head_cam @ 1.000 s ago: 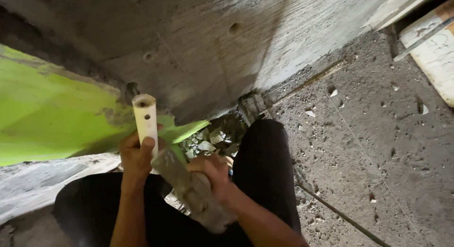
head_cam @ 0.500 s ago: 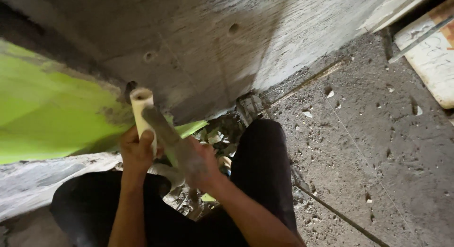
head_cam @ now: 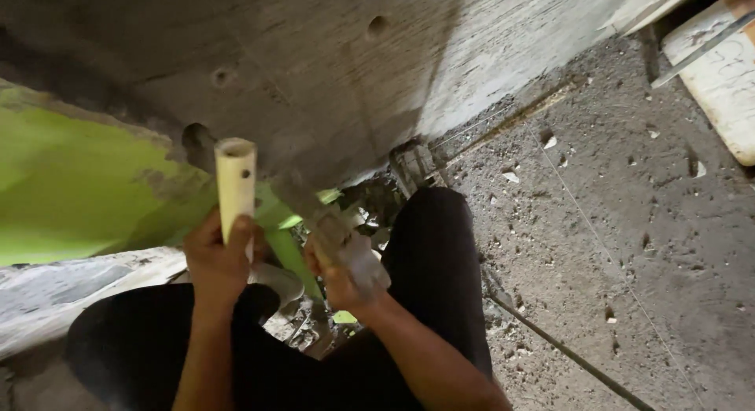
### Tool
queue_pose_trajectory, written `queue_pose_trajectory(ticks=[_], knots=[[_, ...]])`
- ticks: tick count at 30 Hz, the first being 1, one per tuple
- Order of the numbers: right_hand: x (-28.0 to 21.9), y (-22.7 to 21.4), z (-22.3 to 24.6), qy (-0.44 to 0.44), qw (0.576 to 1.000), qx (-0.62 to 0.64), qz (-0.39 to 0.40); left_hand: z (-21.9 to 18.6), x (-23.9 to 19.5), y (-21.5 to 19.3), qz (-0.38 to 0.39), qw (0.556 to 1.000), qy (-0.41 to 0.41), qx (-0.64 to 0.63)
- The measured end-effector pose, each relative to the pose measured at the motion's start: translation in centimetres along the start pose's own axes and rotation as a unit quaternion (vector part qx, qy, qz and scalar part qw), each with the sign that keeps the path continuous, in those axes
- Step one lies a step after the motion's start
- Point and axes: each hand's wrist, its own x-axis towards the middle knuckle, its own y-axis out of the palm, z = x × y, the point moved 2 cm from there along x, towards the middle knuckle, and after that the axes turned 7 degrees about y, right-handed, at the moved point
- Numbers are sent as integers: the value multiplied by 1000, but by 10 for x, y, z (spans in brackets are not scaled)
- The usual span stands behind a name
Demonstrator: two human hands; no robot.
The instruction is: The person holds a white PVC pipe against a concrete wall and repeatedly strikes it with a hammer. The person is sitting on the floor during the task.
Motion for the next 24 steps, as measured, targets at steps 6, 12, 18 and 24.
queue_pose_trajectory(ticks=[6,12,18,24], knots=[[-2,10,-7,-108,993,-15,-39,34,6,-4,45,989,14,-140],[-1,13,-24,-105,983,-140,-57,24,10,-9,33,998,-49,10],[23,13,12,-154,919,-363,5,10,9,-6,56,982,-61,-171],[-9,-2,-39,215,972,93,18,-45,-12,2,-35,968,94,231]])
